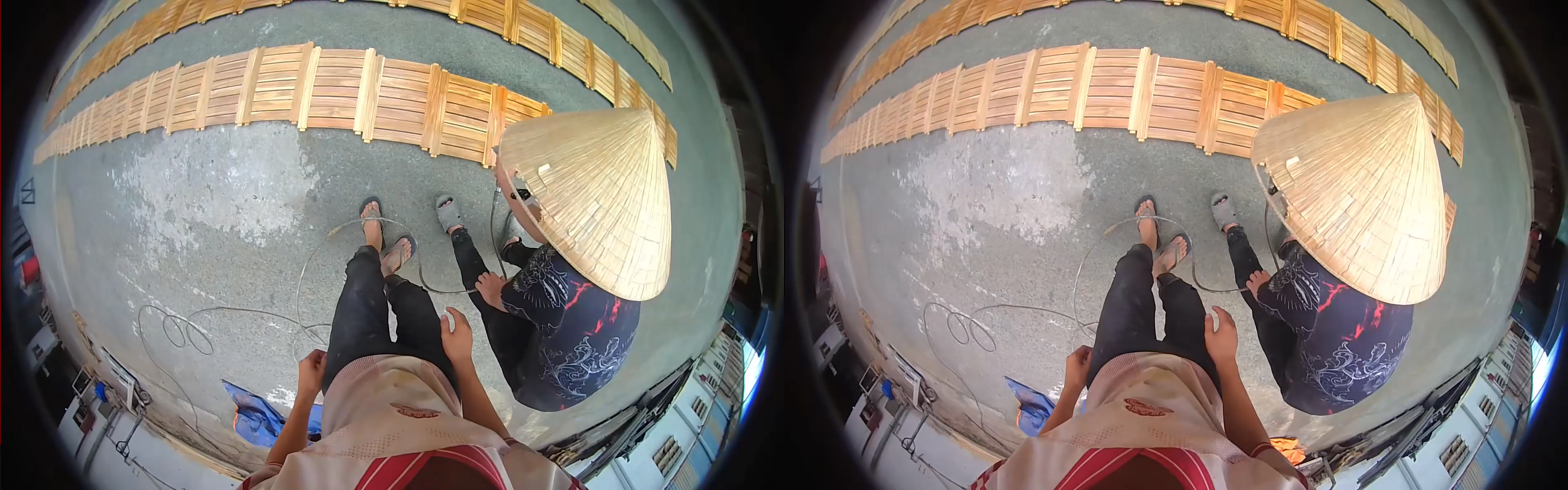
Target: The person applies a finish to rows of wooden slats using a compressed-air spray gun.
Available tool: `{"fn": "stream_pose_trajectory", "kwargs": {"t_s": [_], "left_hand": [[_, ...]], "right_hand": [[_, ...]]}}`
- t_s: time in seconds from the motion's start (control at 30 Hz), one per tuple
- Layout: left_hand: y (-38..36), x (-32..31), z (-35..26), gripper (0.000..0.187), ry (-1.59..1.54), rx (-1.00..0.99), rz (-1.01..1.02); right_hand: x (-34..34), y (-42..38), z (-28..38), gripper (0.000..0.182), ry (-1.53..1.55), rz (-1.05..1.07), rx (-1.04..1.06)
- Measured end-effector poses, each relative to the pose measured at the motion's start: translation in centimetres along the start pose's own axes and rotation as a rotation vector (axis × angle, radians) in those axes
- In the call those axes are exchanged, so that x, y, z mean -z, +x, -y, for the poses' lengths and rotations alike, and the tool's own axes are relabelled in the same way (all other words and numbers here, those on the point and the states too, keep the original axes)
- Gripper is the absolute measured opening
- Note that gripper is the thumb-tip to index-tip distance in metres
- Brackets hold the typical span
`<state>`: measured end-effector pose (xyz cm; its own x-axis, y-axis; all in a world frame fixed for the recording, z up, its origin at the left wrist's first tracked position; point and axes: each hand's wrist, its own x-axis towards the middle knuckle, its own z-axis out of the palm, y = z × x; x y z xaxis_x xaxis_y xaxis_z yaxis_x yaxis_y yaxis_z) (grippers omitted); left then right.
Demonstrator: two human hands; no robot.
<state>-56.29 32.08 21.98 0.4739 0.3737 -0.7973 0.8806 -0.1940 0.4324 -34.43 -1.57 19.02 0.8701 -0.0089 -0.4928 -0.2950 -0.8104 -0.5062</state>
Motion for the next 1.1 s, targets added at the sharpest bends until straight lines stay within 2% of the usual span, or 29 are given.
{"fn": "stream_pose_trajectory", "kwargs": {"t_s": [0.07, 0.2, 0.27, 0.3, 0.37, 0.43, 0.53, 0.57, 0.63, 0.73, 0.8, 0.9, 1.0, 1.1], "left_hand": [[-5.1, 3.0, -0.1, 0.022, 0.139, -0.072, 0.086], [-10.5, 8.8, -2.0, 0.026, 0.344, -0.127, 0.296], [-10.4, 11.5, -2.9, 0.028, 0.367, -0.157, 0.297], [-10.7, 13.6, -7.8, 0.028, 0.496, -0.163, 0.378], [-8.9, 16.1, -9.4, 0.029, 0.625, -0.309, 0.526], [-7.4, 17.8, -11.4, 0.036, 0.845, -0.323, 0.673], [-4.7, 20.8, -8.9, 0.044, 0.592, -0.307, 0.931], [-3.6, 21.7, -4.8, 0.051, 0.444, -0.370, 0.898], [-3.5, 23.8, -1.8, 0.053, 0.254, -0.340, 0.926], [-3.9, 26.9, 1.1, 0.054, 0.222, -0.279, 0.967], [-3.5, 28.6, 2.2, 0.054, 0.309, -0.265, 0.958], [-2.4, 30.7, 1.4, 0.065, 0.363, -0.197, 1.081], [-1.9, 31.2, 2.1, 0.073, 0.469, -0.180, 1.116], [-2.2, 31.6, 2.9, 0.081, 0.306, -0.238, 1.109]], "right_hand": [[4.8, -4.6, -2.3, 0.043, 0.103, 0.221, -0.251], [8.0, -14.9, -10.8, 0.048, -0.324, 0.830, -0.093], [10.3, -19.1, -11.0, 0.048, -0.099, 0.941, -0.170], [11.3, -20.5, -10.0, 0.049, 0.038, 0.975, -0.219], [12.4, -22.7, -7.7, 0.049, 0.259, 0.960, -0.272], [12.5, -23.6, -5.5, 0.050, 0.431, 0.942, -0.290], [10.8, -24.4, -2.4, 0.051, 0.572, 0.914, -0.283], [10.0, -24.7, -1.5, 0.051, 0.604, 0.903, -0.271], [8.0, -25.7, 0.2, 0.052, 0.660, 0.883, -0.259], [5.8, -27.9, 2.7, 0.053, 0.712, 0.864, -0.249], [4.6, -28.9, 4.2, 0.054, 0.741, 0.853, -0.248], [2.9, -30.7, 6.4, 0.055, 0.784, 0.830, -0.260], [1.8, -32.9, 7.9, 0.057, 0.812, 0.803, -0.270], [1.1, -34.4, 9.1, 0.058, 0.830, 0.783, -0.277]]}}
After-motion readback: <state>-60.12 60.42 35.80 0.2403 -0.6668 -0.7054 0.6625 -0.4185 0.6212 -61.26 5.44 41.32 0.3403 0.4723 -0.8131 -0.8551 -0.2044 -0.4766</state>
